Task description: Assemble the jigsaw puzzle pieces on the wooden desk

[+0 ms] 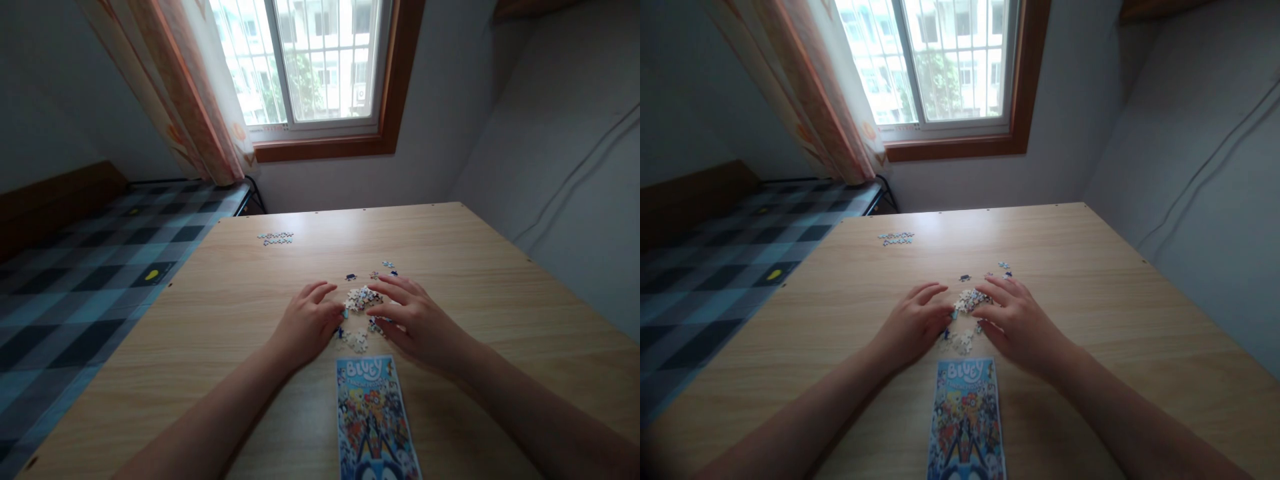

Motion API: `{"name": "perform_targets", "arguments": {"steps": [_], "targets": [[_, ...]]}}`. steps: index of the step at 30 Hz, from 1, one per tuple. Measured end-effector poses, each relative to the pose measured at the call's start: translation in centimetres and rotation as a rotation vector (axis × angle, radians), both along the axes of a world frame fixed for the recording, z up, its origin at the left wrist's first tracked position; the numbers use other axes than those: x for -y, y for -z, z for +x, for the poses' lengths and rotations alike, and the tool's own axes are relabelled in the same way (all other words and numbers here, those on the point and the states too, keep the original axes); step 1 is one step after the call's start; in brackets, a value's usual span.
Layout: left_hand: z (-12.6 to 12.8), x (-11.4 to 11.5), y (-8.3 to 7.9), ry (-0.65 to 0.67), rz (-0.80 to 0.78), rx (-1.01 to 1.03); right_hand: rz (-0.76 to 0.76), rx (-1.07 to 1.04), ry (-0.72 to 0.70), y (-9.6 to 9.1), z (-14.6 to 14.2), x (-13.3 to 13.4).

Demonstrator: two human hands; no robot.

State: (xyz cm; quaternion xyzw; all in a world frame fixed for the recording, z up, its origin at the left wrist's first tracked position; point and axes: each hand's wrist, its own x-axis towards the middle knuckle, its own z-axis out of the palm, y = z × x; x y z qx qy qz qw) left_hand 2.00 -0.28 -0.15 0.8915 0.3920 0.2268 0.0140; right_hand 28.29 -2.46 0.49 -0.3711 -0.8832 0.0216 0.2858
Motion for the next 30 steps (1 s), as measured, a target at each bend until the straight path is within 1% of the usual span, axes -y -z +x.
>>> {"name": "perform_targets", "arguments": {"steps": [7,9,11,13,16,17,18,19,21,24,27,30], "targets": [[0.5,0.1,-0.5,-0.171,-0.03,-0.012,0.022,-0.019,-0.005,-0.1,-0.2,-0.1],[0.4,0.2,-0.7,-0.205,-0.022,0.002,0.03,-0.022,-0.006,-0.1,-0.2,-0.2],[0.1,0.1,-0.8,-0.211,0.0,0.044,0.034,-0.023,-0.005,-0.1,-0.1,-0.3],[-0.3,0.1,-0.9,-0.136,0.011,0.078,0.036,-0.027,-0.001,-0.1,0.0,-0.3],[-0.7,0.0,-1.2,0.091,-0.04,0.036,0.039,-0.035,0.003,0.0,0.2,-0.4],[-0.7,0.0,-1.4,0.146,-0.067,0.007,0.038,-0.037,0.002,0.1,0.2,-0.5],[-0.6,0.0,-1.5,0.174,-0.09,-0.021,0.038,-0.039,-0.001,0.1,0.2,-0.5],[-0.5,0.0,-1.6,0.174,-0.104,-0.044,0.036,-0.039,-0.005,0.1,0.3,-0.5],[-0.5,0.1,-1.7,0.113,-0.104,-0.079,0.032,-0.04,-0.013,0.2,0.3,-0.4],[-1.0,-0.1,-1.5,-0.033,-0.083,-0.101,0.029,-0.034,-0.018,0.3,0.4,-0.3],[-2.3,-0.8,-1.3,-0.172,-0.098,-0.085,0.035,-0.03,-0.021,0.4,0.6,-0.3],[-4.0,-1.4,-1.5,-0.285,-0.116,-0.035,0.046,-0.035,-0.019,0.5,0.9,-0.4]]}}
